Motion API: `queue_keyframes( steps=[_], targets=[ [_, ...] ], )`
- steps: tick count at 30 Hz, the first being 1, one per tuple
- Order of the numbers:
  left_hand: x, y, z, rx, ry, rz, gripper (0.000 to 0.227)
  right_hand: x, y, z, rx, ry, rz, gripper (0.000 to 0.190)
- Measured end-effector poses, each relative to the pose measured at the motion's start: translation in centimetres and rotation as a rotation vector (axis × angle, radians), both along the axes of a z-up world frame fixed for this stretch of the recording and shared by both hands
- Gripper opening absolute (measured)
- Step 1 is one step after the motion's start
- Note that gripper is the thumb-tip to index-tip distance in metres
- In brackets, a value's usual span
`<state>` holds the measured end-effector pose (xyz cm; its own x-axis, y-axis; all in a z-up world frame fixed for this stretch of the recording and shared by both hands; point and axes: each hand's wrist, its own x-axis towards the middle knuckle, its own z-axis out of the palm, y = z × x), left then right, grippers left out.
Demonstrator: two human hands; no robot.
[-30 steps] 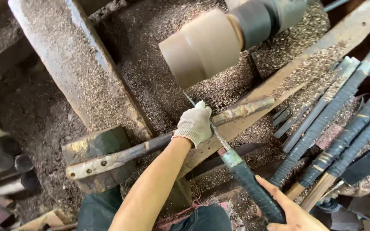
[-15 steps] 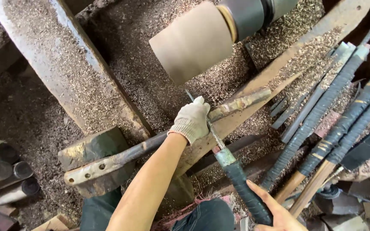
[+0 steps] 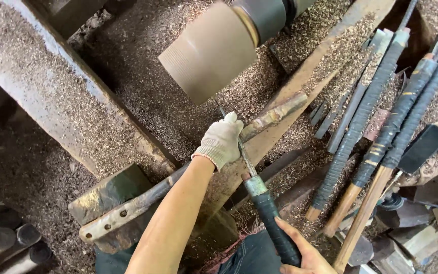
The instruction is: The person operates a foot-treadle lathe, pumping the treadle with their foot to spin a wooden cylinder while holding a chisel against the rotating wood to shape its surface. They steady the tool on a wooden rest and reposition the chisel along the workpiece as it turns.
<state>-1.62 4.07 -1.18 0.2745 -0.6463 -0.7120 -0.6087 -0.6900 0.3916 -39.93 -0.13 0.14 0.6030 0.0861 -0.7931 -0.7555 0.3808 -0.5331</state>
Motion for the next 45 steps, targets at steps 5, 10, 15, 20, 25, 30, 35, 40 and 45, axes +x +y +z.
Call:
queue_keyframes(
  steps=[5, 10, 15, 20, 25, 30, 35, 40, 45],
  targets=[
    [0.2, -0.2, 0.0, -0.006, -0.054, -0.091, 0.034, -1.1, 2.7, -1.7, -0.038, -0.033, -0.056, 0.106],
    [0.3, -0.4, -0.9, 0.071, -0.051, -0.156, 0.036, -2.8, 5.5, -4.0, -0.060, -0.109, -0.116, 0.103],
    [0.1, 0.0, -1.7, -0.056, -0.098, -0.148, 0.036, -3.3, 5.6, -4.5, -0.047, 0.025, -0.197, 0.101],
    [0.3, -0.7, -0.2, 0.144, 0.060, 0.053, 0.038, -0.4, 1.5, -0.9, -0.061, 0.230, 0.085, 0.104],
    [-0.3, -0.1, -1.5, 0.014, -0.096, -0.089, 0.034, 0.7, -1.6, 2.2, 0.638, -0.012, -0.276, 0.088],
    [0.2, -1.1, -0.1, 0.162, -0.079, -0.149, 0.038, 2.1, -5.5, 2.7, 0.022, 0.147, 0.200, 0.104],
    [0.3, -1.3, 0.4, 0.223, -0.056, -0.124, 0.036, -0.3, -8.2, 1.6, 0.973, -0.030, -0.368, 0.085],
    [0.1, -0.9, -0.7, 0.166, -0.082, -0.133, 0.028, 2.3, -6.2, 2.4, 0.042, 0.292, 0.206, 0.103],
    [0.1, -0.4, -0.5, 0.069, -0.098, -0.135, 0.034, 1.1, -3.4, 1.4, 0.022, 0.205, 0.144, 0.103]
  ],
)
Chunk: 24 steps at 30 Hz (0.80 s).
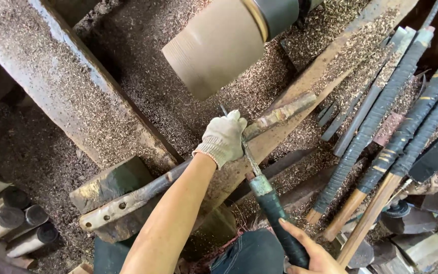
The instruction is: The person operates a foot-treadle lathe, pumping the treadle with their foot to spin a wooden cylinder while holding a chisel against the rotating wood to shape its surface. They steady the tool on a wooden rest and reposition the chisel along the workpiece as it turns.
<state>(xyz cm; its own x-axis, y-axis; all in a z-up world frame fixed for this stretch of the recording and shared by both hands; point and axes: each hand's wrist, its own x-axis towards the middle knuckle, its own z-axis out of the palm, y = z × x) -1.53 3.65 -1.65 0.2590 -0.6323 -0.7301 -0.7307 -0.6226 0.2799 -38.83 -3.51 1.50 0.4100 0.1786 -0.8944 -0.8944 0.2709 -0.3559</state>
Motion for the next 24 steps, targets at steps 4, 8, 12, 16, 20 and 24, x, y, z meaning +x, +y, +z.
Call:
queue_keyframes(
  steps=[4, 8, 12, 16, 20, 24],
  targets=[
    [0.2, -0.1, -0.3, -0.017, -0.004, -0.032, 0.033, -1.7, 2.1, -1.8, -0.059, -0.133, 0.031, 0.100],
    [0.3, -0.5, 0.5, 0.041, -0.014, -0.114, 0.034, -1.5, 4.1, -2.2, -0.062, -0.200, -0.049, 0.101],
    [0.2, -0.2, -0.4, -0.037, -0.048, -0.138, 0.030, -4.8, 7.3, -5.6, -0.130, -0.326, -0.173, 0.100],
    [0.1, 0.0, -0.9, -0.051, -0.067, -0.181, 0.030, -4.7, 9.3, -6.3, -0.082, -0.415, -0.270, 0.103],
    [-0.6, 1.3, -1.8, -0.279, -0.072, 0.013, 0.037, -0.9, 8.2, -2.0, 0.025, -0.297, -0.426, 0.114],
    [-2.0, 1.4, -1.2, -0.413, -0.152, 0.230, 0.059, 1.0, 3.5, 0.3, -0.056, -0.235, -0.251, 0.111]
  ],
)
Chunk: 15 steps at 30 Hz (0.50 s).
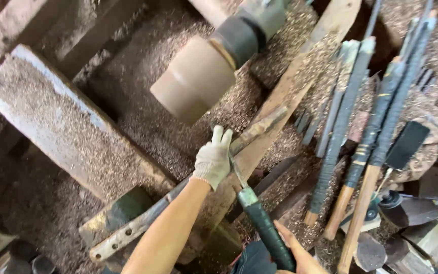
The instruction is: The person operates a foot-treadle lathe, pumping the treadle with their foot to spin a wooden cylinder while holding a chisel against the rotating wood to shape its surface. They steady the tool on a wooden rest and reposition the chisel along the workpiece as it turns.
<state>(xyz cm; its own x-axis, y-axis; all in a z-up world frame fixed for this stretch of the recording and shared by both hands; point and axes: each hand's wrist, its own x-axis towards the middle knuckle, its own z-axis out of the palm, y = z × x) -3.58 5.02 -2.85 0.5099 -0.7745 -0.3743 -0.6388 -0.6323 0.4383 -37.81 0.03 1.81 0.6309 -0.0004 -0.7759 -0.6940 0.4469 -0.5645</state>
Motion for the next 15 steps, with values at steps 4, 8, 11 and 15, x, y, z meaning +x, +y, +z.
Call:
queue_keyframes(
  steps=[4, 8, 11, 15],
  targets=[
    [-0.2, -2.8, 0.7, 0.231, 0.202, 0.060, 0.053, -1.5, -4.1, 0.3, -0.223, -0.084, 0.290, 0.109],
    [0.1, -5.3, 1.5, 0.289, 0.296, 0.055, 0.024, 0.2, -7.4, 2.5, -0.389, -0.409, 0.346, 0.107],
    [0.3, -5.4, 2.5, 0.300, 0.279, 0.058, 0.023, 7.0, -5.6, 8.1, -0.094, 0.233, 0.198, 0.110],
    [0.2, -4.8, 0.2, 0.248, 0.228, 0.001, 0.033, 3.3, -2.9, 3.6, 0.036, 0.179, 0.072, 0.114]
  ],
)
